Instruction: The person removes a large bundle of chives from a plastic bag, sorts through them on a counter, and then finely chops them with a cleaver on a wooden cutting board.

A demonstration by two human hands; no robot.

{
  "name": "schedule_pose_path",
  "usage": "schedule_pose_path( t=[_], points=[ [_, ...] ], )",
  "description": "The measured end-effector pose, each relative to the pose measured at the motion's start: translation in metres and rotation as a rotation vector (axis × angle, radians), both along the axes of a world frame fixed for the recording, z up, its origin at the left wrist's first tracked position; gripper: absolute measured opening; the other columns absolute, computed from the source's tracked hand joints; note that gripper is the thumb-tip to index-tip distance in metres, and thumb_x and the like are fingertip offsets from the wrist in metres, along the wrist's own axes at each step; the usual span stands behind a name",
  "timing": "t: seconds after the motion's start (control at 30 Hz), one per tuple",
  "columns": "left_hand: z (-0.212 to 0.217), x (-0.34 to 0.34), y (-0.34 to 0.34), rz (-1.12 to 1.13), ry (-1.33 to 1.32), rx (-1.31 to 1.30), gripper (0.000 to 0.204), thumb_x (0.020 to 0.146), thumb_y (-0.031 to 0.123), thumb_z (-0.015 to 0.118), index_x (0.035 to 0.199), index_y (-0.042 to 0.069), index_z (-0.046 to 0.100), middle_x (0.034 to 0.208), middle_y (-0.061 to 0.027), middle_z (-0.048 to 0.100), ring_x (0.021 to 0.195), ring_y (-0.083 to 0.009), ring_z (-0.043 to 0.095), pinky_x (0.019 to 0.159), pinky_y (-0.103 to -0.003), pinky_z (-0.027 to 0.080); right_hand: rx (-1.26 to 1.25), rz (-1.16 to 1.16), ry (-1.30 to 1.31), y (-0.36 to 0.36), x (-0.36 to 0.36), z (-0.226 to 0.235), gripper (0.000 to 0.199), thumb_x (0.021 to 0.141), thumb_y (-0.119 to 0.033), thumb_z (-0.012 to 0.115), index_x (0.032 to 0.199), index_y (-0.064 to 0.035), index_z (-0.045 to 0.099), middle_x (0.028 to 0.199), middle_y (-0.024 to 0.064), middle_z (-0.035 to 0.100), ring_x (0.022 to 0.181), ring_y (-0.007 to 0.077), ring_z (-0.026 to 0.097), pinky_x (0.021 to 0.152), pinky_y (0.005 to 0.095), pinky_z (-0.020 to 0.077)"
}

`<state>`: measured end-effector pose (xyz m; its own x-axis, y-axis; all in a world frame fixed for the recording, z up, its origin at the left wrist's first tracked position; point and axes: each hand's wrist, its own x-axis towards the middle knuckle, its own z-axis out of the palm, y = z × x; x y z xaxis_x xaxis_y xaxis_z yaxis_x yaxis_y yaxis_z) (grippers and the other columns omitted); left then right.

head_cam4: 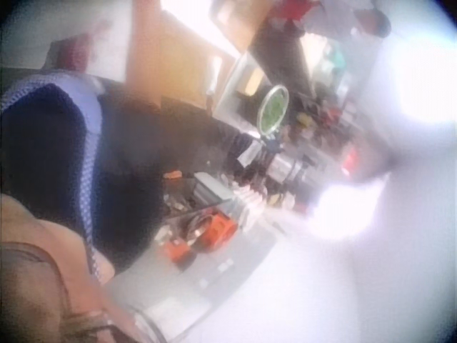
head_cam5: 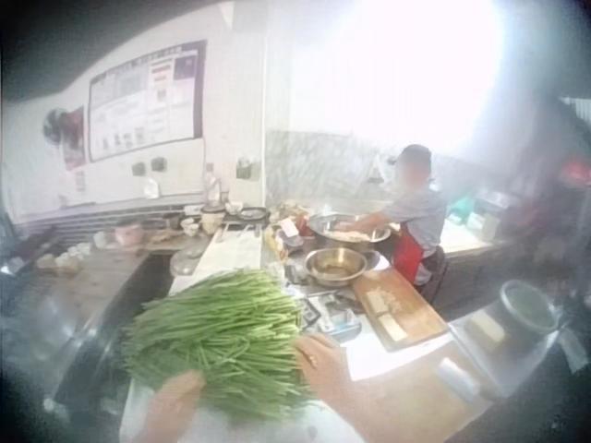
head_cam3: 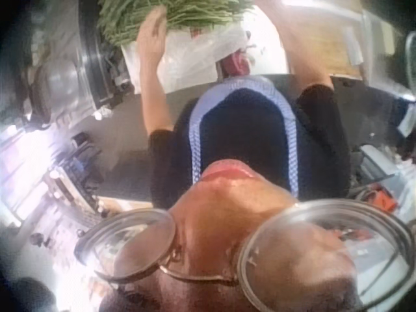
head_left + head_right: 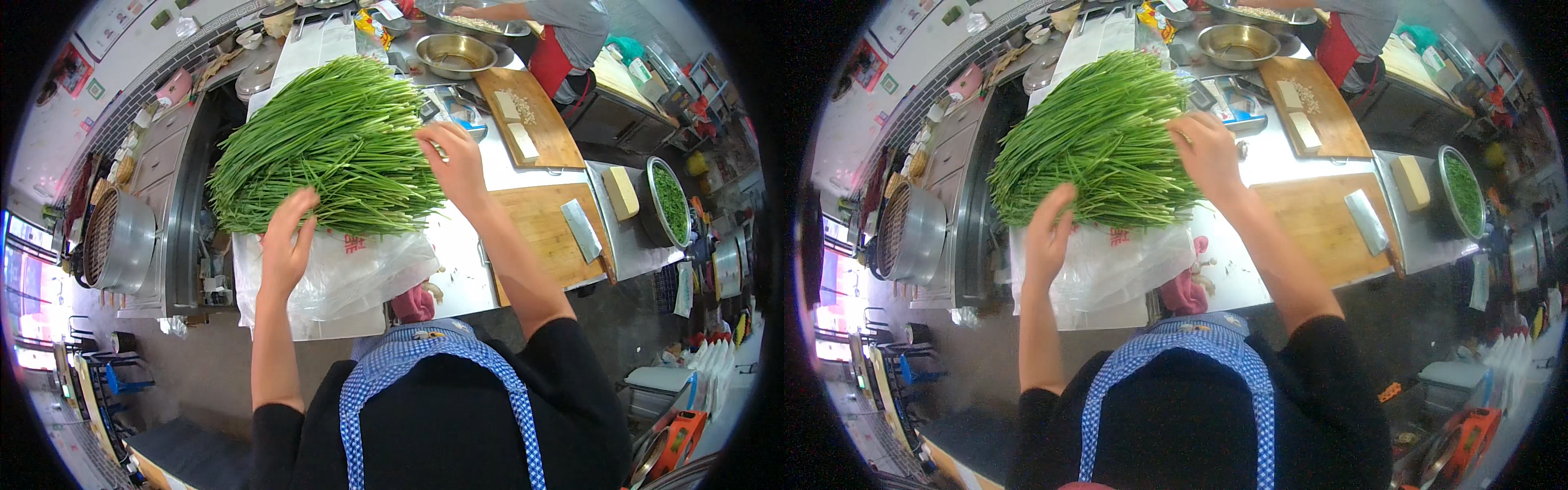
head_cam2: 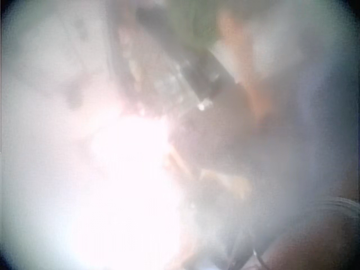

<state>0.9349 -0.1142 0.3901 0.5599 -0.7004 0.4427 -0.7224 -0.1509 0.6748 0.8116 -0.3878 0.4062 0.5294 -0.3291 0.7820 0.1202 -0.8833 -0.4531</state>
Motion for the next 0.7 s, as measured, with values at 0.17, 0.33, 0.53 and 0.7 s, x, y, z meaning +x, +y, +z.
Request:
schedule_pose_path(
  t=[0.17,0.33,0.53,0.7],
  points=[
    [-0.038,0.039,-0.054,0.172,-0.494,0.093,0.048,0.096,0.024,0.046,0.141,0.008,0.042,0.148,-0.0103,0.039,0.138,-0.026,0.034,0.115,-0.046,0.016,-0.25,-0.005,0.114,-0.011,0.053,0.002,0.006,0.076,-0.005,0.067,0.083,-0.0056,0.066,0.084,0.0063,0.063,0.084,0.029,0.06,0.075,0.0392,0.0483],
    [-0.056,0.038,-0.056,0.224,-0.485,0.132,0.049,0.093,0.024,0.047,0.14,0.01,0.045,0.148,-0.0071,0.04,0.138,-0.0229,0.034,0.115,-0.046,0.017,-0.287,-0.016,0.217,-0.012,0.053,-0.004,0.007,0.076,-0.006,0.067,0.083,-0.0068,0.066,0.083,0.0056,0.063,0.084,0.0278,0.059,0.074,0.0382,0.0483],
    [-0.053,0.038,-0.053,0.206,-0.436,0.108,0.048,0.092,0.022,0.046,0.139,0.01,0.046,0.147,-0.0086,0.041,0.138,-0.0248,0.035,0.115,-0.047,0.017,-0.313,-0.016,0.351,-0.005,0.054,0.004,0.01,0.076,-0.007,0.07,0.084,-0.0057,0.064,0.087,0.0062,0.064,0.086,0.0278,0.059,0.077,0.0378,0.0479],
    [-0.051,0.039,-0.054,0.222,-0.429,0.089,0.048,0.092,0.021,0.046,0.138,0.009,0.047,0.147,-0.0125,0.04,0.138,-0.0277,0.034,0.115,-0.046,0.016,-0.349,-0.097,0.4,0.002,0.061,0.011,0.011,0.074,-0.008,0.071,0.079,-0.0061,0.061,0.084,0.006,0.061,0.084,0.0276,0.058,0.075,0.0389,0.047]
  ],
)
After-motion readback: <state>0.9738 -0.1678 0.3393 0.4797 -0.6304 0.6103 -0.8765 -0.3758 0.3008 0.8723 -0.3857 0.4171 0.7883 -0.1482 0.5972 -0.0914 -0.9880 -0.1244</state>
